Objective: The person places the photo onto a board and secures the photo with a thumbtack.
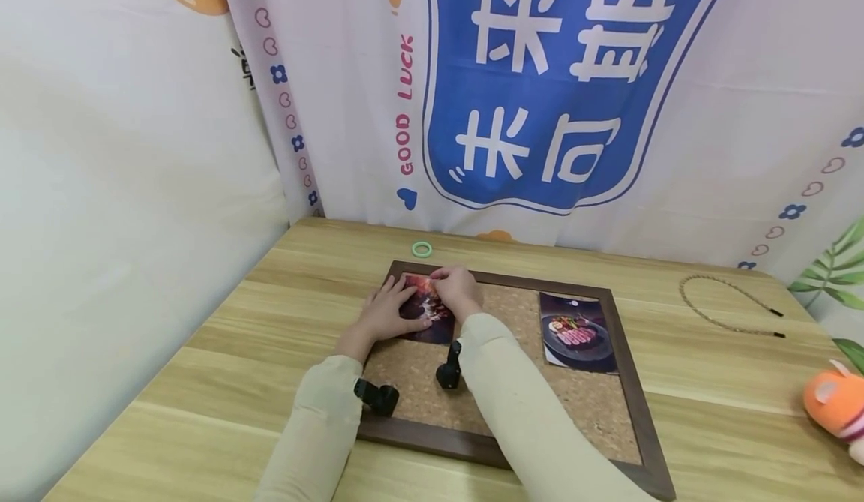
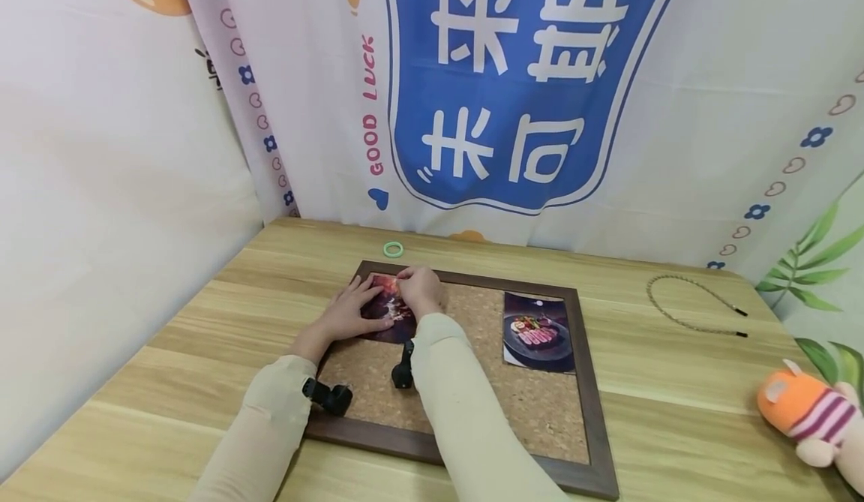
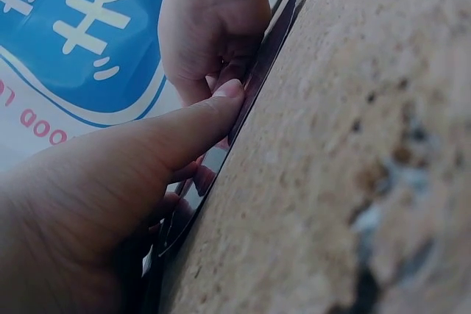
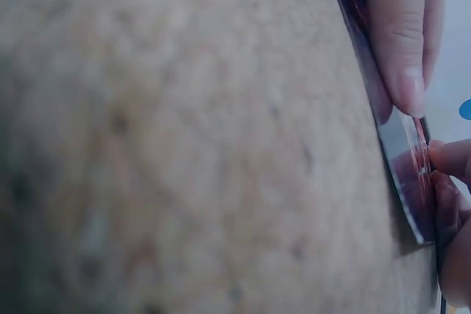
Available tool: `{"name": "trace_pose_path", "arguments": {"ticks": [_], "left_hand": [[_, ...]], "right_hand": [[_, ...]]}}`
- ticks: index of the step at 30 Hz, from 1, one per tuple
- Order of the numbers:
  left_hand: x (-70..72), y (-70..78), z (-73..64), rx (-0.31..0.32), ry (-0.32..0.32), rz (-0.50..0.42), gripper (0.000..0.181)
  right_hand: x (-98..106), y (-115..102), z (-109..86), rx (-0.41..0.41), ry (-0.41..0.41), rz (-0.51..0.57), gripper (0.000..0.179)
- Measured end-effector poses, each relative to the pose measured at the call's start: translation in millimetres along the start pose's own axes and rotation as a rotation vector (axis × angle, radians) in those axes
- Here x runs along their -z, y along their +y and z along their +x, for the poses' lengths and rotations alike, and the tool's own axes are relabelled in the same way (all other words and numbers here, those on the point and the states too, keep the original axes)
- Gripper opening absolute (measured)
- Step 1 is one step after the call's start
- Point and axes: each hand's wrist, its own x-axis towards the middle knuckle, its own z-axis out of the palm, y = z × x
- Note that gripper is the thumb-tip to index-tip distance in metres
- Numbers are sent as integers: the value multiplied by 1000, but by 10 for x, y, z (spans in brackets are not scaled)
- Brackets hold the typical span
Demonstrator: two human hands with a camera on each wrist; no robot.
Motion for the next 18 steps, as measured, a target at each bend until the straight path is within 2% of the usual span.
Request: {"name": "trace_pose_path", "arguments": {"ticks": [12, 18], "left_hand": [[-3, 5, 12, 7, 1, -14, 77], [-8, 10, 7, 17, -2, -13, 77]], "right_hand": [[7, 1, 4, 6, 13, 46, 14], [5, 1, 0, 9, 12, 120, 14]]}}
